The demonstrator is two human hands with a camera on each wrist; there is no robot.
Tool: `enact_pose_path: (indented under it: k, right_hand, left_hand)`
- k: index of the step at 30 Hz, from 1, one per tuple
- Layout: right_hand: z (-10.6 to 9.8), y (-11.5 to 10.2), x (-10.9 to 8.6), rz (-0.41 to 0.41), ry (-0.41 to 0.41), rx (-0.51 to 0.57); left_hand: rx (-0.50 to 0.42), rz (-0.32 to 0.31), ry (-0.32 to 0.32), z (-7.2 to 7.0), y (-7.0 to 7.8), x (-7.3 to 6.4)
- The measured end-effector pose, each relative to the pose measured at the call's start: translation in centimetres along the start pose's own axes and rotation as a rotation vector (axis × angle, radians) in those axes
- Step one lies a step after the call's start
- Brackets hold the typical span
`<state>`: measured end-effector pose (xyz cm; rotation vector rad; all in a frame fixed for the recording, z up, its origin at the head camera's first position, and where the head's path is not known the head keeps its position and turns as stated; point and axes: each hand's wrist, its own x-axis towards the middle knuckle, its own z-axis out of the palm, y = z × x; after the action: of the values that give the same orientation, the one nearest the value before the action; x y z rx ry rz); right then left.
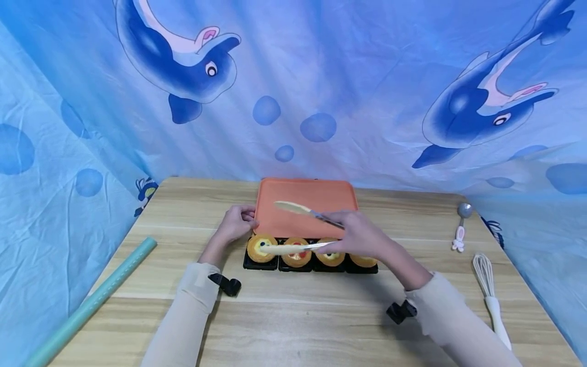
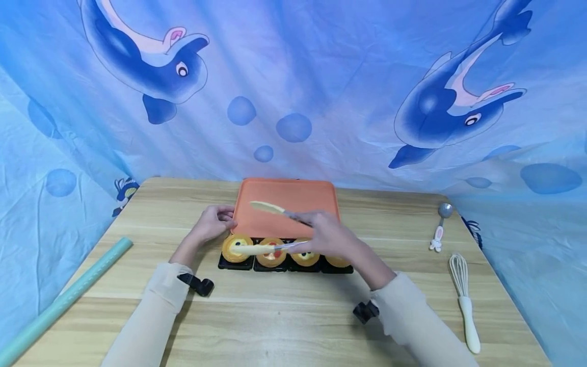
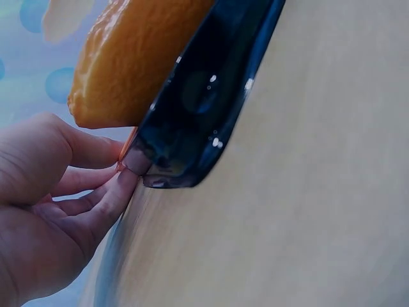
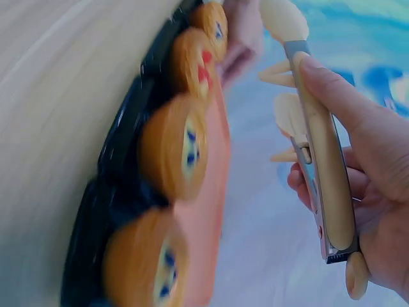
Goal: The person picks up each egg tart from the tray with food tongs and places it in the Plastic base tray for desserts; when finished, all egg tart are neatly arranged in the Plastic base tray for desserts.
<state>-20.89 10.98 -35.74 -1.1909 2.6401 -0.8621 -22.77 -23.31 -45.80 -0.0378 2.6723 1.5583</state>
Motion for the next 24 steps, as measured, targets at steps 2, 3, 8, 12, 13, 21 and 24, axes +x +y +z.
enact_pose_path:
  k: [2, 3, 8, 12, 13, 21, 24]
  right_hand:
    - [-0.7, 1.3, -1.4, 0.082, 0.069, 0.012]
    - [-1.1, 1.9, -2.1, 0.121, 0.110, 0.012]
    - [-2.4, 5.6, -6.0, 0.321, 0.297, 0.003]
    - [-2.8, 8.7, -8.8, 0.459, 0.411, -0.024]
    - [-2.9, 9.4, -9.4, 0.486, 0.435, -0.039]
    - [-2.9, 13.4, -12.0, 0.616, 0.508, -0.094]
    - [-2.8, 14.3, -12.3, 0.674, 0.493, -0.102]
  left_hand:
    - [0.002, -0.004, -0.003, 0.1, 0.0, 0.0]
    - [0.003, -0.002, -0.005, 0.1, -0.1, 0.0]
    - [0.010, -0.001, 0.001, 0.1, -0.1, -0.1]
    - [0.001, -0.001, -0.003, 0.1, 0.0, -0.1]
    - [0.001, 0.002, -0.007, 0.1, 0.0, -0.1]
    - [-0.015, -0.008, -0.001, 0.1, 0.1, -0.3]
    - [-0.018, -0.015, 0.000, 0.2, 0.2, -0.3]
